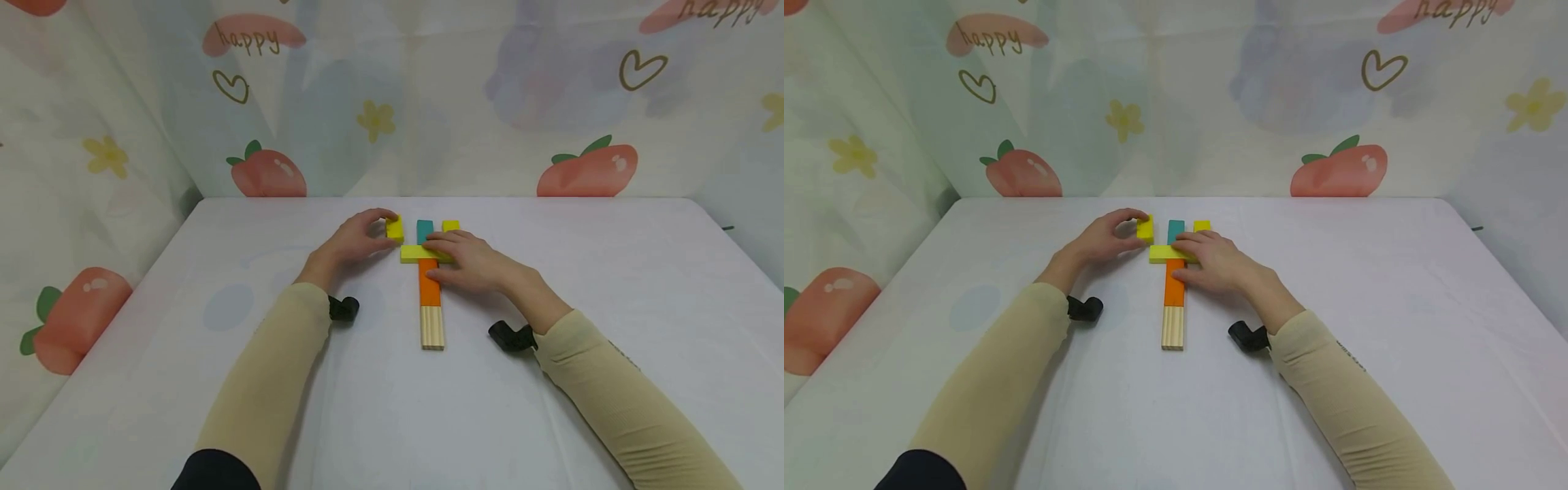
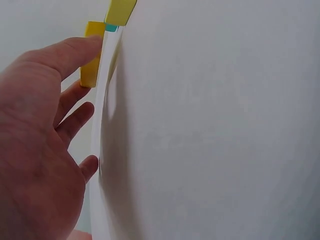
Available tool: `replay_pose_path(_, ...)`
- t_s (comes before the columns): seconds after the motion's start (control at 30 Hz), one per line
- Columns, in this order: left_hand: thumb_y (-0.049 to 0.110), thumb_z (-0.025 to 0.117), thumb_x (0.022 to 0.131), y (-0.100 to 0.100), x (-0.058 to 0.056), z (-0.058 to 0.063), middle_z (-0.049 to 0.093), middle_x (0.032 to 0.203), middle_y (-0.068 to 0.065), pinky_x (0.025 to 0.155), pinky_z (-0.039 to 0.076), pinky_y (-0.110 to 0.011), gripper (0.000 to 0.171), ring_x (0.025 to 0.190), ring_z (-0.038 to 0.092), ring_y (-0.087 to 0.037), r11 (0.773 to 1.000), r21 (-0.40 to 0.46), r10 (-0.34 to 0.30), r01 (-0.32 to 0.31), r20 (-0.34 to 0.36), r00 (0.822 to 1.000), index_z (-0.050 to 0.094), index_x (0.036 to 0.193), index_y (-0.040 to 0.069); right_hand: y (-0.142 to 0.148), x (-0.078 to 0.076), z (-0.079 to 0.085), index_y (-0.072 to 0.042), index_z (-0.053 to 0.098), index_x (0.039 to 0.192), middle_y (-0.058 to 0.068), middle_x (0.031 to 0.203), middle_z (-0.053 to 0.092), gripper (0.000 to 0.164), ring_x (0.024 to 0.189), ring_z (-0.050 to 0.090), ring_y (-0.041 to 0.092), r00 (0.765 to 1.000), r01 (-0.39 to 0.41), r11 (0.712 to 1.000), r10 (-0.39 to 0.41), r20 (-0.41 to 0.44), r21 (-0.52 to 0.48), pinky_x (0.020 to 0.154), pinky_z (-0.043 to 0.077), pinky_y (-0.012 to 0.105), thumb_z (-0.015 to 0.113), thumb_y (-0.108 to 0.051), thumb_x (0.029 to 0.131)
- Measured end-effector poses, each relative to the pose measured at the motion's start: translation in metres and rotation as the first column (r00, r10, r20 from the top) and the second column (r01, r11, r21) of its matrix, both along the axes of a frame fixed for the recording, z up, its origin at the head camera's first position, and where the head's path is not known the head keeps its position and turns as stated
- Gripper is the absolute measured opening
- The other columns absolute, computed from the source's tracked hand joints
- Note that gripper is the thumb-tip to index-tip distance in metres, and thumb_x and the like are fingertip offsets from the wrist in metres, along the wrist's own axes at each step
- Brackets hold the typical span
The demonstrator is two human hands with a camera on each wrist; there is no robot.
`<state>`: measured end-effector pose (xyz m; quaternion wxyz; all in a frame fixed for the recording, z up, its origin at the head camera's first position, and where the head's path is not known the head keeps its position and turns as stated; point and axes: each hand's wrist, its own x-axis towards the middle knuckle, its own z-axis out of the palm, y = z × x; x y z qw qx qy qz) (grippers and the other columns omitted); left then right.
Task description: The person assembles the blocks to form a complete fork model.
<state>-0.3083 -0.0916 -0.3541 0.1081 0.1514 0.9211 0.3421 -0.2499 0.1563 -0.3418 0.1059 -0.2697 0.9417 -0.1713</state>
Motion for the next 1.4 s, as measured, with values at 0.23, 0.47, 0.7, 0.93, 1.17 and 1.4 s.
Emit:
replay_pose_path(0.23, 0.030, 0.070, 0.097, 0.004, 0.002, -0.002, 0.043, 0.159, 0.002, 0.124, 0.024, -0.043, 0.050, 0.149, 0.034, -0.023, 1.000, -0.014, -0.016, 0.016, -0.002, 1.000, 0.054, 0.145, 0.026, 0.000, -0.001, -0.001, -0.007, 0.047, 0.153, 0.015, 0.162, 0.038, 0.061, 0.151, 0.025, 0.042, 1.000, 0.000, 1.000, 0.000, -0.008, -0.003, 0.122, 0.020, 0.062, 0.062, -0.035, 0.101)
replay_pose_path(0.47, 0.030, 0.070, 0.097, 0.007, 0.004, -0.005, 0.042, 0.160, 0.002, 0.125, 0.024, -0.045, 0.050, 0.150, 0.033, -0.023, 0.999, -0.041, 0.007, -0.007, 0.011, 1.000, 0.055, 0.145, 0.027, 0.000, 0.001, -0.001, -0.006, 0.047, 0.152, 0.016, 0.162, 0.038, 0.061, 0.151, 0.026, 0.043, 1.000, -0.002, 1.000, 0.002, -0.008, -0.010, 0.122, 0.020, 0.062, 0.062, -0.034, 0.101)
replay_pose_path(0.7, 0.032, 0.069, 0.097, 0.009, 0.003, -0.008, 0.044, 0.159, 0.002, 0.125, 0.022, -0.048, 0.050, 0.149, 0.034, -0.024, 0.996, -0.092, -0.004, 0.003, -0.015, 1.000, 0.055, 0.144, 0.028, 0.000, 0.001, -0.001, -0.007, 0.047, 0.153, 0.015, 0.163, 0.037, 0.061, 0.151, 0.024, 0.043, 1.000, 0.005, 1.000, -0.005, 0.003, -0.006, 0.121, 0.020, 0.063, 0.062, -0.035, 0.101)
replay_pose_path(0.93, 0.031, 0.070, 0.097, 0.011, 0.002, -0.007, 0.044, 0.159, 0.001, 0.124, 0.019, -0.052, 0.050, 0.149, 0.035, -0.025, 0.994, -0.106, -0.012, 0.009, -0.030, 0.999, 0.055, 0.145, 0.027, 0.000, 0.002, 0.001, -0.007, 0.047, 0.153, 0.014, 0.163, 0.036, 0.061, 0.152, 0.023, 0.042, 1.000, 0.012, 1.000, -0.012, 0.011, -0.008, 0.121, 0.019, 0.063, 0.062, -0.035, 0.101)
replay_pose_path(1.17, 0.031, 0.069, 0.096, 0.009, 0.002, -0.008, 0.044, 0.159, 0.000, 0.123, 0.019, -0.055, 0.052, 0.148, 0.035, -0.027, 0.994, -0.111, -0.028, 0.024, -0.034, 0.999, 0.054, 0.146, 0.027, 0.000, 0.002, 0.001, -0.007, 0.047, 0.153, 0.014, 0.163, 0.036, 0.061, 0.152, 0.023, 0.043, 1.000, 0.013, 1.000, -0.013, 0.014, -0.008, 0.121, 0.019, 0.063, 0.062, -0.035, 0.101)
replay_pose_path(1.4, 0.031, 0.063, 0.099, 0.006, 0.002, -0.009, 0.042, 0.160, 0.001, 0.124, 0.022, -0.052, 0.049, 0.148, 0.034, -0.026, 1.000, -0.031, 0.003, -0.003, 0.013, 1.000, 0.052, 0.146, 0.029, -0.001, 0.002, 0.001, -0.008, 0.047, 0.153, 0.014, 0.163, 0.036, 0.061, 0.152, 0.023, 0.042, 1.000, 0.011, 1.000, -0.011, 0.011, -0.006, 0.121, 0.020, 0.063, 0.062, -0.036, 0.101)
